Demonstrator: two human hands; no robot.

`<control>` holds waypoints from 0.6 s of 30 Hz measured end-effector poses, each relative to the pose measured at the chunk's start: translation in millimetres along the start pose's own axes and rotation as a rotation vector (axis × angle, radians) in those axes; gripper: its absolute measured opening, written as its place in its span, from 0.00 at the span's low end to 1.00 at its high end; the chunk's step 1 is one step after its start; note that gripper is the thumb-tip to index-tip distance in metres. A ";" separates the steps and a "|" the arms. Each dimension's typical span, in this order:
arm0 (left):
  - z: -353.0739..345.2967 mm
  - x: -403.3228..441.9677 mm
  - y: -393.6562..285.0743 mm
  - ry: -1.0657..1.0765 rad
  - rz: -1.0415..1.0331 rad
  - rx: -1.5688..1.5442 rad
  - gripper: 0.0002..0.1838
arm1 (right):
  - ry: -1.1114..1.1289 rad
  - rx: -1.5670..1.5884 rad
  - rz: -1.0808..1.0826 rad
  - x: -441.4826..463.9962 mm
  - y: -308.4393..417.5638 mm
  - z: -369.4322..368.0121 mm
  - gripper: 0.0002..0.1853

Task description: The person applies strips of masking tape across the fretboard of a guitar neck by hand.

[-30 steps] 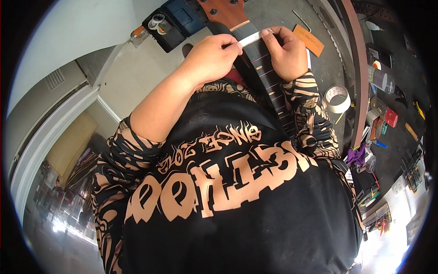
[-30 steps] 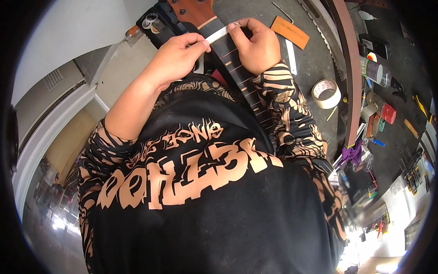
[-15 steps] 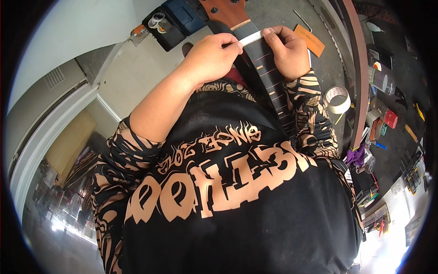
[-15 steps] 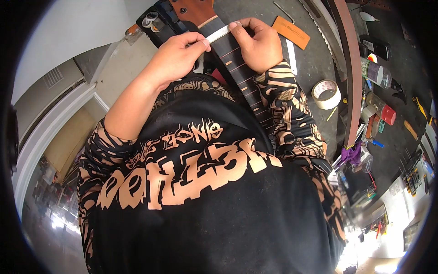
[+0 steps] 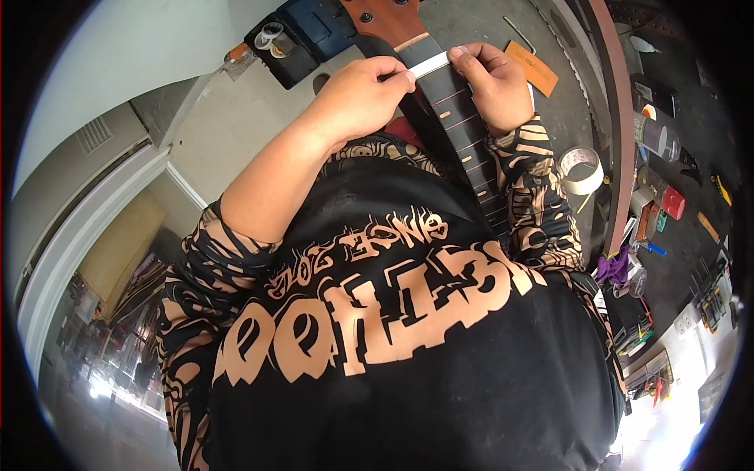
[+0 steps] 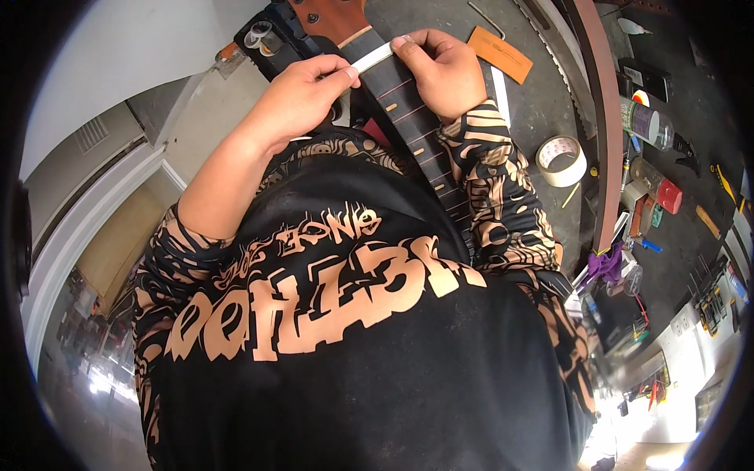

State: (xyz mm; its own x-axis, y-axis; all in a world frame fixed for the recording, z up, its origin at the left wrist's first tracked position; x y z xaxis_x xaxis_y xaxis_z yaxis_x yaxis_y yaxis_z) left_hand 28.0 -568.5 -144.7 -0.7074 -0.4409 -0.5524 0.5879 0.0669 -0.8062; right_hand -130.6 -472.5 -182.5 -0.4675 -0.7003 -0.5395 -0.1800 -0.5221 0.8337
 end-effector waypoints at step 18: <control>-2.5 8.6 26.0 0.085 -0.110 -0.188 0.14 | 0.245 0.275 -0.222 6.7 -14.3 -4.3 0.15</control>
Point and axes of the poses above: each hand's wrist, its own x-axis towards the middle knuckle, its own z-axis out of the back of the hand, y = z × x, the point moved 5 cm from there along x, towards the middle knuckle, and after that the axes turned 10 degrees about -z, right-handed, at the moved point
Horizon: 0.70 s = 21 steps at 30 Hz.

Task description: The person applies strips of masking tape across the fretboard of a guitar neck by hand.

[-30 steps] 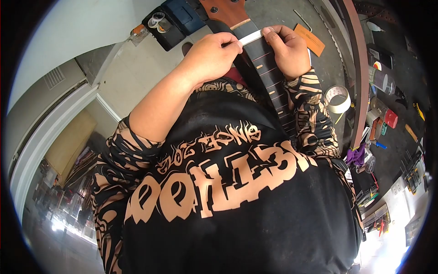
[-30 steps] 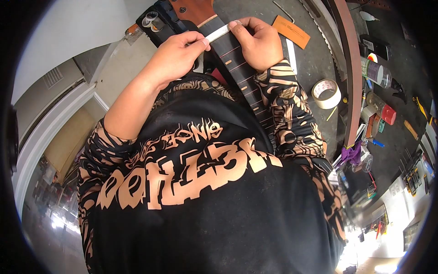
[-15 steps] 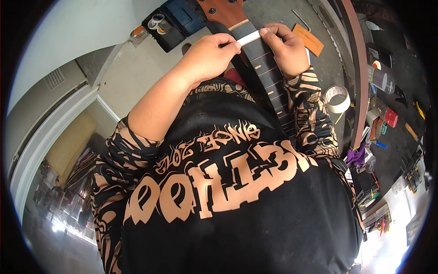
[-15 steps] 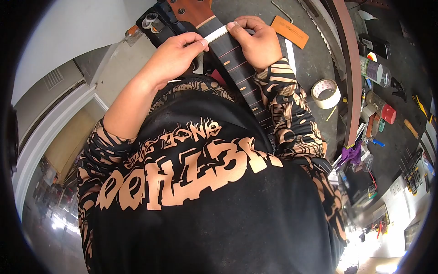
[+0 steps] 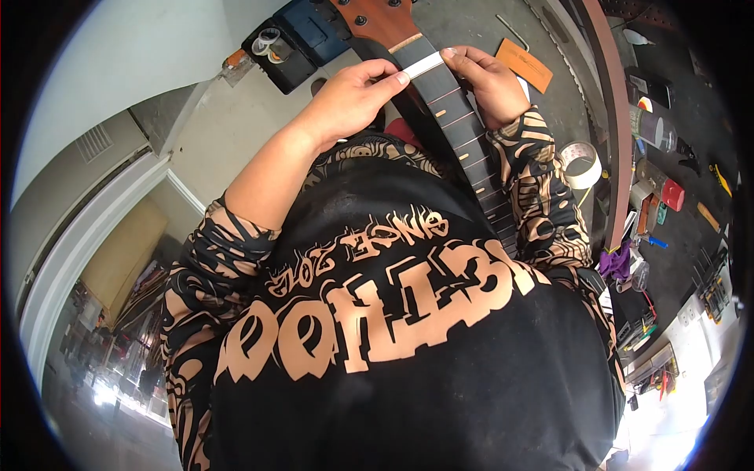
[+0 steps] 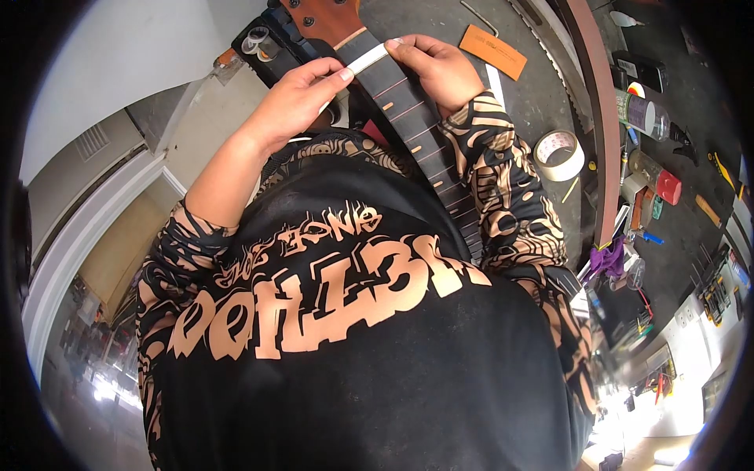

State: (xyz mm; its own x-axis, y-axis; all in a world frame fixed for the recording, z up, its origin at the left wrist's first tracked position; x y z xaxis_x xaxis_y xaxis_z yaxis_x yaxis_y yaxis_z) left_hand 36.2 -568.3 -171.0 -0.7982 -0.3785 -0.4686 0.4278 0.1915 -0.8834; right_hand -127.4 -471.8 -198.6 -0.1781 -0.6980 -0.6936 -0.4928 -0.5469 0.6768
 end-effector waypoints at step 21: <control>3.3 4.4 9.2 -0.004 0.077 -0.080 0.12 | -0.026 0.090 -0.092 6.0 -8.3 0.4 0.20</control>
Point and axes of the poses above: each hand's wrist, its own x-axis towards the middle knuckle, its own z-axis out of the back of the hand, y = z × x, the point moved 5 cm from there along x, towards the middle knuckle, and after that the axes turned 10 degrees about -z, right-handed, at the moved point
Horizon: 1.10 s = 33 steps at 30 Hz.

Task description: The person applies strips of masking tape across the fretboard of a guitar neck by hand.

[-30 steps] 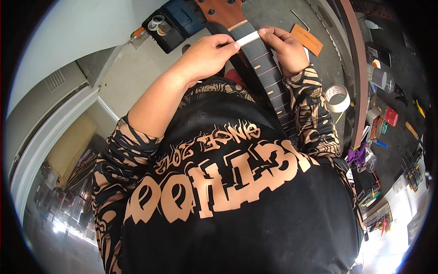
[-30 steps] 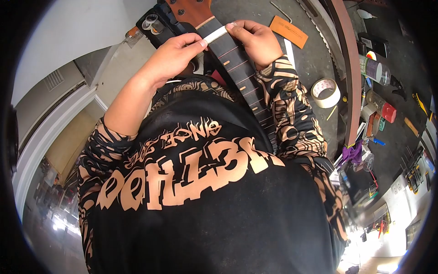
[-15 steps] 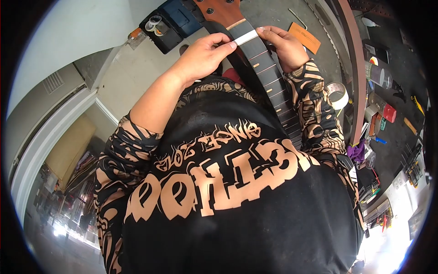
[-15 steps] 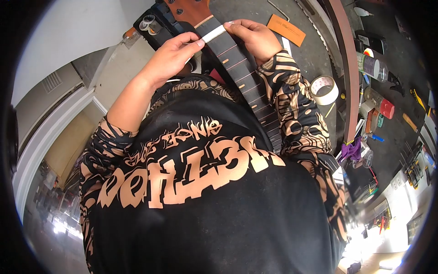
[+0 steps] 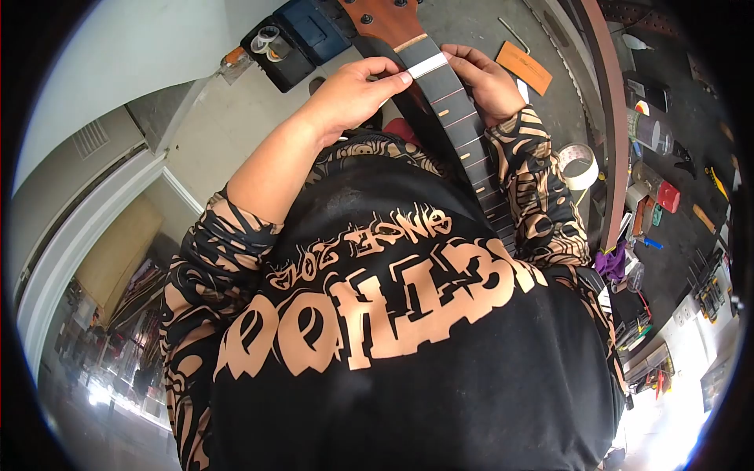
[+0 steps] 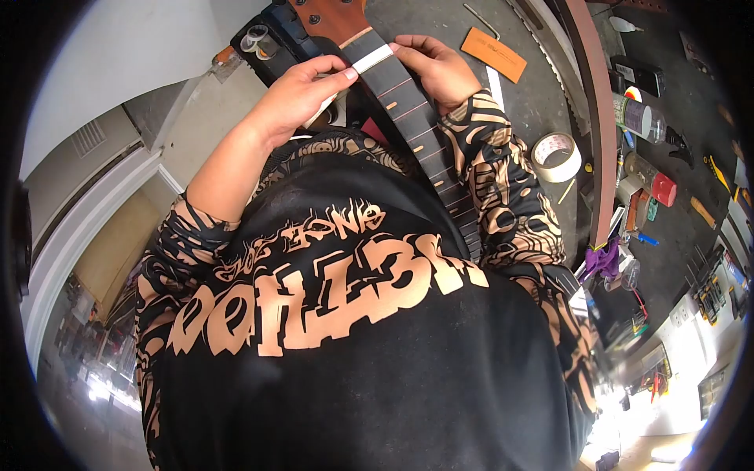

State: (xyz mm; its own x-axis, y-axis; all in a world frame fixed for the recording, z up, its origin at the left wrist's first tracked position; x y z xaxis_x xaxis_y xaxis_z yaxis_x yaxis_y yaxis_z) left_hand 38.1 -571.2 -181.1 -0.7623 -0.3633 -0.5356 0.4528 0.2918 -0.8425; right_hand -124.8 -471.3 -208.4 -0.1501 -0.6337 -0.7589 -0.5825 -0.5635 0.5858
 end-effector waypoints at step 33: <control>7.0 3.2 9.0 0.057 0.062 -0.089 0.15 | -0.838 -0.924 0.231 -56.9 35.0 78.8 0.18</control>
Point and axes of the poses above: each hand's wrist, its own x-axis towards the middle knuckle, its own z-axis out of the back of the hand, y = z × x, the point moved 5 cm from there along x, towards the middle knuckle, and after that the axes turned 10 degrees about -z, right-handed, at the moved point
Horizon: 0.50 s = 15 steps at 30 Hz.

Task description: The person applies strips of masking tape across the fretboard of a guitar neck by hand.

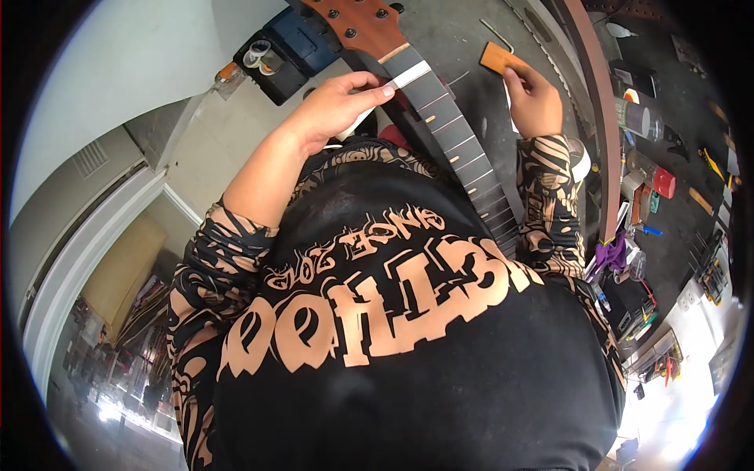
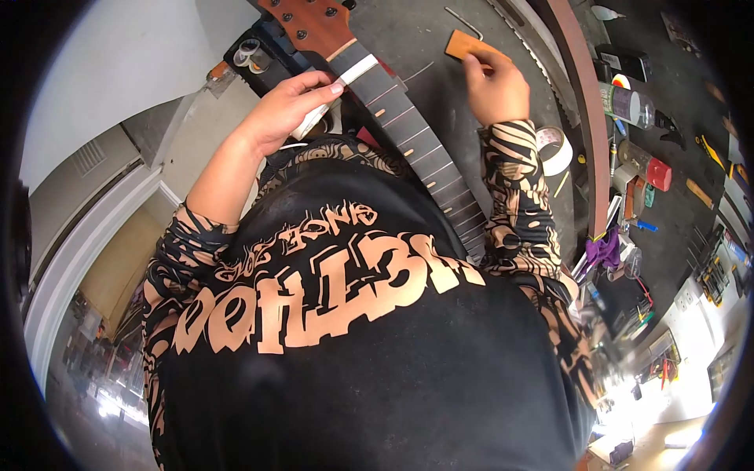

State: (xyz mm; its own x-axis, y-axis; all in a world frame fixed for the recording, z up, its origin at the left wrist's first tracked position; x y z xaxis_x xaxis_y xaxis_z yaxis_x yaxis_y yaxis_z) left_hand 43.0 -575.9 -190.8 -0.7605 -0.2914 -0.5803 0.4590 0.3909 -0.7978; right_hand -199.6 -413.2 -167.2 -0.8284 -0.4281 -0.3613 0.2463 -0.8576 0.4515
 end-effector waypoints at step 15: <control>9.0 -6.2 3.8 0.189 -0.089 -0.121 0.23 | -0.162 -0.398 0.003 -7.2 -54.6 -15.0 0.12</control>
State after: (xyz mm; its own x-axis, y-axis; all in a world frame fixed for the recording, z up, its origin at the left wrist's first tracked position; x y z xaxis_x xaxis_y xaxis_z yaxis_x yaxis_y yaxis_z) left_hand 53.6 -580.5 -191.7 -0.8730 -0.1656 -0.4587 0.3365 0.4761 -0.8125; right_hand -199.5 -367.6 -201.5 -0.8880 -0.4077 -0.2129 0.3974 -0.9131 0.0912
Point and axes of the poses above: each hand's wrist, its own x-axis towards the middle knuckle, its own z-axis out of the back of the hand, y = z × x, the point moved 5 cm from there along x, towards the middle knuckle, and after that the axes turned 10 degrees about -z, right-handed, at the moved point
